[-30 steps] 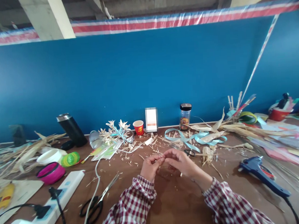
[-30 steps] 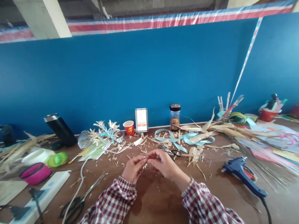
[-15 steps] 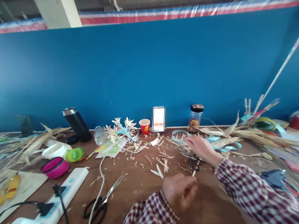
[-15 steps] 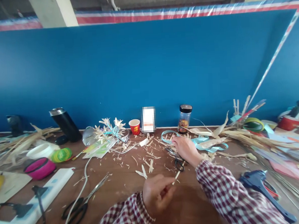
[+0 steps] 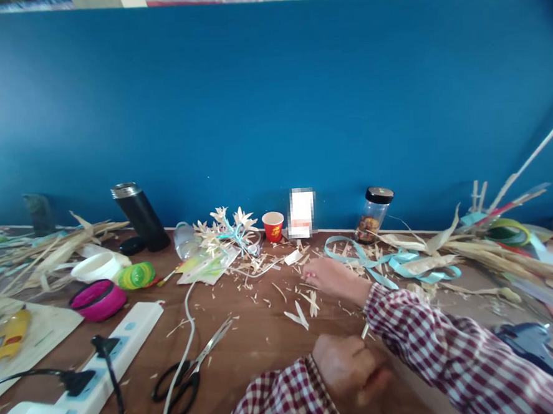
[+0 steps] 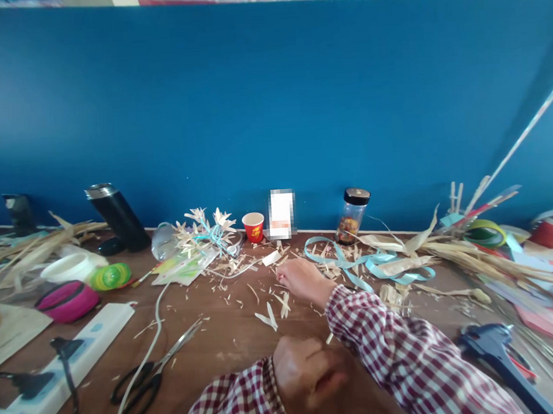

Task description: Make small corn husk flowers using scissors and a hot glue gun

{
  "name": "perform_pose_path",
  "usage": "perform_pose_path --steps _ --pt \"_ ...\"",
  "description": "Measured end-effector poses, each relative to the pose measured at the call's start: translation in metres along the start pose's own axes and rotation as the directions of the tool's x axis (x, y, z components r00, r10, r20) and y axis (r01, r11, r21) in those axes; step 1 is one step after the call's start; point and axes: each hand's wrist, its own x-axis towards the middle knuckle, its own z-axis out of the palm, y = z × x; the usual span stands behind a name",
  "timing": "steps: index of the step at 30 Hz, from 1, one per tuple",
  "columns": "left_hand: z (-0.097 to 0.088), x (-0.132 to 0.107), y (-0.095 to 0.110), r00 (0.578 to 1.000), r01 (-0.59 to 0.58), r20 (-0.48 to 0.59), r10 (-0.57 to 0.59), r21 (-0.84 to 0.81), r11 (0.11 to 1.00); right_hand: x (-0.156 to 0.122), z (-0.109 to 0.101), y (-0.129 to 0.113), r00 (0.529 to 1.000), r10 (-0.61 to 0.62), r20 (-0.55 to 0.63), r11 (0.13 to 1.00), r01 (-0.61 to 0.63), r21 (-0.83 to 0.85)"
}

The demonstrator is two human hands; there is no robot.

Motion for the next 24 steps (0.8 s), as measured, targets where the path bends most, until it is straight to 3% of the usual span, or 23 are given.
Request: perform_pose_path --steps 4,7,12,15,18,24 --pt "0.003 -0.001 0.0 1.0 0.0 -0.003 0.0 0.008 1.0 0.02 -0.001 0.008 0.996 0.094 -0.01 0.994 -0.094 -0.056" --pt "0.006 -0.002 -0.001 0.999 0.021 -0.037 -0.02 0.044 0.999 0.033 -0.001 0.011 0.997 0.079 -0.008 0.993 -0.079 -0.086" --pt "0.011 -0.004 -0.003 0.996 0.03 -0.083 -0.024 0.069 0.997 0.04 0.002 0.003 0.996 -0.07 0.054 0.991 0.075 -0.113" --pt "0.012 -0.004 -0.003 0.996 0.021 -0.091 -0.015 0.073 0.997 0.039 0.001 -0.002 0.98 -0.18 0.088 0.957 0.195 -0.214" --pt "0.012 -0.004 -0.004 0.996 0.022 -0.091 -0.016 0.062 0.998 0.039 0.001 -0.003 0.97 -0.22 0.099 0.925 0.24 -0.295" --pt "0.009 -0.002 -0.004 0.999 0.033 -0.032 -0.031 0.061 0.998 0.036 0.003 0.001 0.989 -0.138 0.053 0.963 0.147 -0.227"
